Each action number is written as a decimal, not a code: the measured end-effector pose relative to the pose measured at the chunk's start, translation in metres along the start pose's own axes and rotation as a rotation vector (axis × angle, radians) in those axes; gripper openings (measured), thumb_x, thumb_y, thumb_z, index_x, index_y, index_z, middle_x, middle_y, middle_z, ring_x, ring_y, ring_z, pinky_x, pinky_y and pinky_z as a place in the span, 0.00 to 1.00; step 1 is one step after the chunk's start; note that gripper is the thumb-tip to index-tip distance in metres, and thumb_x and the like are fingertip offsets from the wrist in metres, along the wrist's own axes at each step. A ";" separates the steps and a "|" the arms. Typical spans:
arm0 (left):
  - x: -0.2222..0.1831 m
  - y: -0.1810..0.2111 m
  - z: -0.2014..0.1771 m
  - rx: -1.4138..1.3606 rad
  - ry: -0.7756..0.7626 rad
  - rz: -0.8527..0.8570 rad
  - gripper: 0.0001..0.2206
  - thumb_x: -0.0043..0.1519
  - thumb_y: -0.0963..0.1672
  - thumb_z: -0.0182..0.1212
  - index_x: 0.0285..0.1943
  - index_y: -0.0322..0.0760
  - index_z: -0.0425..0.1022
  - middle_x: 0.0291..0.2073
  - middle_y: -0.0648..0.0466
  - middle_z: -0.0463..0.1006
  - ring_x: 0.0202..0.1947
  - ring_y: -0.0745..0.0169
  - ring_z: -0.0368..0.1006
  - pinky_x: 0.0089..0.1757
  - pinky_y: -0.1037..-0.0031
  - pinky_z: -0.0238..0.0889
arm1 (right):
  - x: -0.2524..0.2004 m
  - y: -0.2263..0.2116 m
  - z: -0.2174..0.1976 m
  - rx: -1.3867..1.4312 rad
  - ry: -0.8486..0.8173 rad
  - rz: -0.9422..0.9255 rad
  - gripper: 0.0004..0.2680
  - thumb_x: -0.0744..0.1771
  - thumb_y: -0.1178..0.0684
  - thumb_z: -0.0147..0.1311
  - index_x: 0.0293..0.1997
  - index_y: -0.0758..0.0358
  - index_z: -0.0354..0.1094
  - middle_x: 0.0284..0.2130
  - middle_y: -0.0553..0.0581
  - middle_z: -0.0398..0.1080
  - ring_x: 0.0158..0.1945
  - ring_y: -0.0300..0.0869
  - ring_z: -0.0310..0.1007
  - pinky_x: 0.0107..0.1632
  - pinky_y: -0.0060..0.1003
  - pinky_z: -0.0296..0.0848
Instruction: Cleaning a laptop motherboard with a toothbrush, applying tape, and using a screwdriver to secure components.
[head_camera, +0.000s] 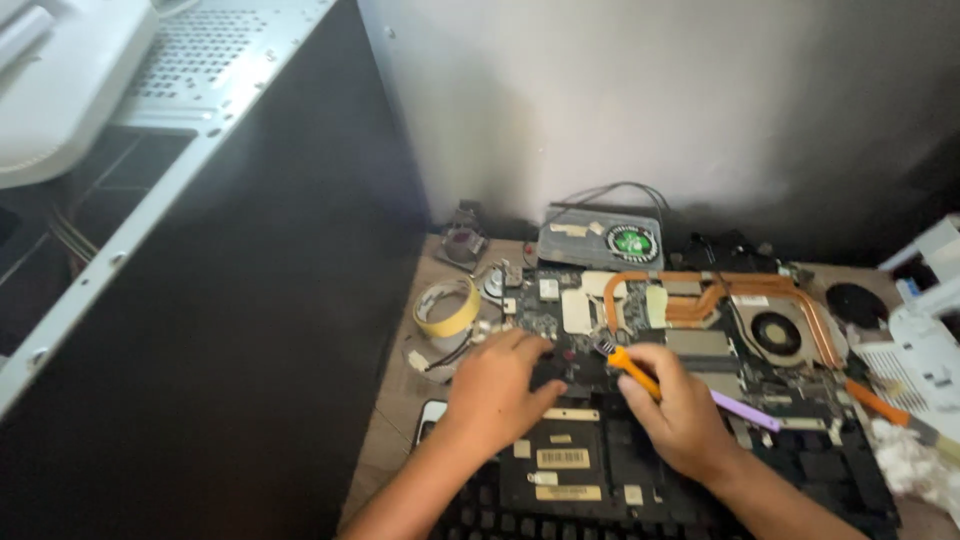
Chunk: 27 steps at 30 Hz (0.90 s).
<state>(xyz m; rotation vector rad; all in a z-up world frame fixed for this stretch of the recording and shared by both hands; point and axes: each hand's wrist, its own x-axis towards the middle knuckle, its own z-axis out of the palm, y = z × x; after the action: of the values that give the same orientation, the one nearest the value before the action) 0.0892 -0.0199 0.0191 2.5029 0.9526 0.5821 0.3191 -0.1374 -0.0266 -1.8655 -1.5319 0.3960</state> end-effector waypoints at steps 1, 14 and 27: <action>0.001 0.004 -0.004 0.003 0.007 -0.005 0.21 0.54 0.50 0.71 0.53 0.39 0.79 0.44 0.52 0.79 0.50 0.46 0.74 0.47 0.56 0.67 | 0.000 0.005 0.000 0.001 -0.003 -0.009 0.17 0.66 0.43 0.51 0.61 0.56 0.64 0.51 0.53 0.77 0.53 0.45 0.79 0.53 0.40 0.72; 0.012 -0.001 -0.014 -0.847 -0.203 -0.370 0.33 0.53 0.43 0.73 0.71 0.46 0.68 0.36 0.59 0.76 0.35 0.69 0.70 0.41 0.78 0.65 | -0.008 -0.025 -0.018 0.062 0.350 -0.539 0.10 0.64 0.55 0.63 0.47 0.63 0.73 0.45 0.61 0.76 0.45 0.45 0.81 0.53 0.36 0.79; 0.017 -0.028 -0.006 -1.089 -0.320 -0.311 0.14 0.65 0.43 0.60 0.59 0.37 0.79 0.42 0.51 0.87 0.43 0.75 0.77 0.33 0.84 0.61 | -0.010 -0.035 -0.016 0.124 0.349 -0.566 0.09 0.63 0.59 0.63 0.46 0.65 0.73 0.45 0.66 0.78 0.49 0.48 0.82 0.58 0.37 0.79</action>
<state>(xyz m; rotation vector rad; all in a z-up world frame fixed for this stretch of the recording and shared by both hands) 0.0827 0.0126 0.0141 1.3853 0.6165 0.4087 0.3004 -0.1488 0.0065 -1.2493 -1.6554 -0.0918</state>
